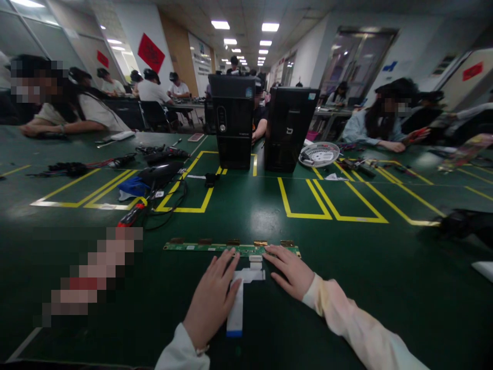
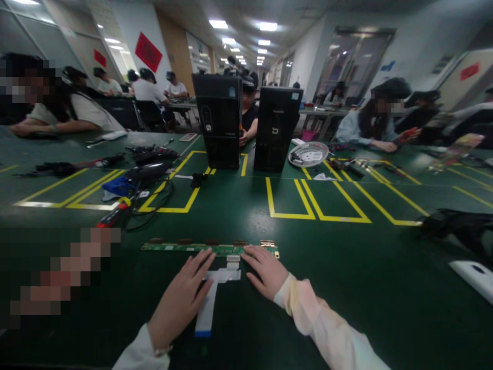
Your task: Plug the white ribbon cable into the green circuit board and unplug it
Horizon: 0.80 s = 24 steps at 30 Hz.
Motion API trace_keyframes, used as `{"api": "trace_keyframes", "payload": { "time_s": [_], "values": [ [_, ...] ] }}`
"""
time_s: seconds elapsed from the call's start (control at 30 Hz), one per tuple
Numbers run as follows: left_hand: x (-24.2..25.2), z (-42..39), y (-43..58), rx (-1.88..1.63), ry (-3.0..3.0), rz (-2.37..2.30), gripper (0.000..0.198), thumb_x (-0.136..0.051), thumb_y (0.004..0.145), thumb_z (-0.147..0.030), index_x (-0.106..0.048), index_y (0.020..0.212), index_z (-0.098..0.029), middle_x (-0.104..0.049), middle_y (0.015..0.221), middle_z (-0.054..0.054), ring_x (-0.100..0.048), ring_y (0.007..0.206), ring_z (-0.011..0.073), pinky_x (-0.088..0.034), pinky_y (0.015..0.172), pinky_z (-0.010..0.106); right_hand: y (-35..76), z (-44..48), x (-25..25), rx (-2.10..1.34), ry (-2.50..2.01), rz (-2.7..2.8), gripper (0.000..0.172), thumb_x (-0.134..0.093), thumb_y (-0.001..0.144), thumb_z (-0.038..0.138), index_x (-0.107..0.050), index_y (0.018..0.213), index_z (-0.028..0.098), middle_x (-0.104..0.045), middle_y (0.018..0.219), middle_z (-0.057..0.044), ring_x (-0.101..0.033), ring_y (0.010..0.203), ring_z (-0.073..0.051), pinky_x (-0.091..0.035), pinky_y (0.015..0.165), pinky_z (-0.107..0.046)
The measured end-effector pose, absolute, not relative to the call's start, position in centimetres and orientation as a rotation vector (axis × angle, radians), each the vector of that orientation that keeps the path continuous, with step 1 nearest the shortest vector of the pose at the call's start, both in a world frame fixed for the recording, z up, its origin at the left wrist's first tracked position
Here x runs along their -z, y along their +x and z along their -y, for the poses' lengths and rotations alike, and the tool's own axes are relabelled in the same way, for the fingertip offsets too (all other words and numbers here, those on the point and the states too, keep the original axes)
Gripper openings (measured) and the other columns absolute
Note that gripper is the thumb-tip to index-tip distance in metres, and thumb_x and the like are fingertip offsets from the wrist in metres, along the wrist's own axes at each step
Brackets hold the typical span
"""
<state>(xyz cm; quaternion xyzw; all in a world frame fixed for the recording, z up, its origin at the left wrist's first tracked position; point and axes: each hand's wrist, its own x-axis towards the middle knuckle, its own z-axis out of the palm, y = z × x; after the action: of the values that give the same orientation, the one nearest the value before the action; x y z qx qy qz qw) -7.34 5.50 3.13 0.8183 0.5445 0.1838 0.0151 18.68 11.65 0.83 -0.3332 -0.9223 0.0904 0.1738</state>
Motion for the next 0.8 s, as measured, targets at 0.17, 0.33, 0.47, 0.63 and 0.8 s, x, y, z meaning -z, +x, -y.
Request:
{"api": "trace_keyframes", "payload": {
  "time_s": [0.17, 0.33, 0.47, 0.63, 0.8],
  "values": [
    [-1.6, -4.2, -12.6, -0.52, 2.462, -1.897, 0.046, -0.038, 0.094, -0.037, -0.042, 0.137, -0.021, -0.048, 0.14, 0.01, -0.044, 0.129, 0.0262, -0.038, 0.105, 0.051, 18.7, -11.6, -0.9, -0.267, -0.975, 2.625, 0.048, -0.042, 0.092, 0.031, -0.042, 0.137, 0.016, -0.039, 0.142, -0.013, -0.033, 0.133, -0.024, -0.031, 0.11, -0.048],
    [-0.5, -3.5, -14.4, -0.572, 2.422, -1.899, 0.042, -0.039, 0.093, -0.035, -0.049, 0.132, -0.023, -0.05, 0.139, 0.008, -0.045, 0.129, 0.0258, -0.037, 0.106, 0.051, 18.7, -11.7, -0.8, -0.256, -0.979, 2.653, 0.048, -0.041, 0.092, 0.03, -0.041, 0.138, 0.016, -0.038, 0.142, -0.013, -0.032, 0.134, -0.024, -0.029, 0.111, -0.047],
    [-0.6, -4.0, -14.0, -0.558, 2.457, -1.868, 0.043, -0.039, 0.093, -0.035, -0.048, 0.132, -0.022, -0.051, 0.138, 0.008, -0.043, 0.13, 0.0256, -0.036, 0.107, 0.05, 18.7, -11.6, -0.9, -0.226, -0.982, 2.651, 0.051, -0.042, 0.091, 0.027, -0.037, 0.14, 0.016, -0.033, 0.145, -0.014, -0.026, 0.137, -0.024, -0.03, 0.11, -0.048],
    [-0.8, -4.3, -13.7, -0.486, 2.485, -1.873, 0.044, -0.038, 0.093, -0.036, -0.047, 0.134, -0.021, -0.051, 0.138, 0.009, -0.043, 0.13, 0.0261, -0.037, 0.106, 0.052, 18.3, -11.4, -1.8, -0.236, -0.889, 2.702, 0.048, -0.042, 0.093, 0.034, -0.042, 0.138, 0.02, -0.028, 0.148, -0.012, -0.018, 0.139, -0.026, -0.024, 0.112, -0.05],
    [-0.9, -4.4, -13.7, -0.478, 2.473, -1.877, 0.044, -0.039, 0.093, -0.036, -0.047, 0.134, -0.021, -0.05, 0.138, 0.008, -0.043, 0.13, 0.0261, -0.037, 0.106, 0.051, 17.4, -11.2, -2.6, -0.337, -0.851, 2.758, 0.055, -0.04, 0.091, 0.052, -0.042, 0.139, 0.024, -0.024, 0.15, -0.012, -0.016, 0.139, -0.03, -0.02, 0.111, -0.055]
  ]
}}
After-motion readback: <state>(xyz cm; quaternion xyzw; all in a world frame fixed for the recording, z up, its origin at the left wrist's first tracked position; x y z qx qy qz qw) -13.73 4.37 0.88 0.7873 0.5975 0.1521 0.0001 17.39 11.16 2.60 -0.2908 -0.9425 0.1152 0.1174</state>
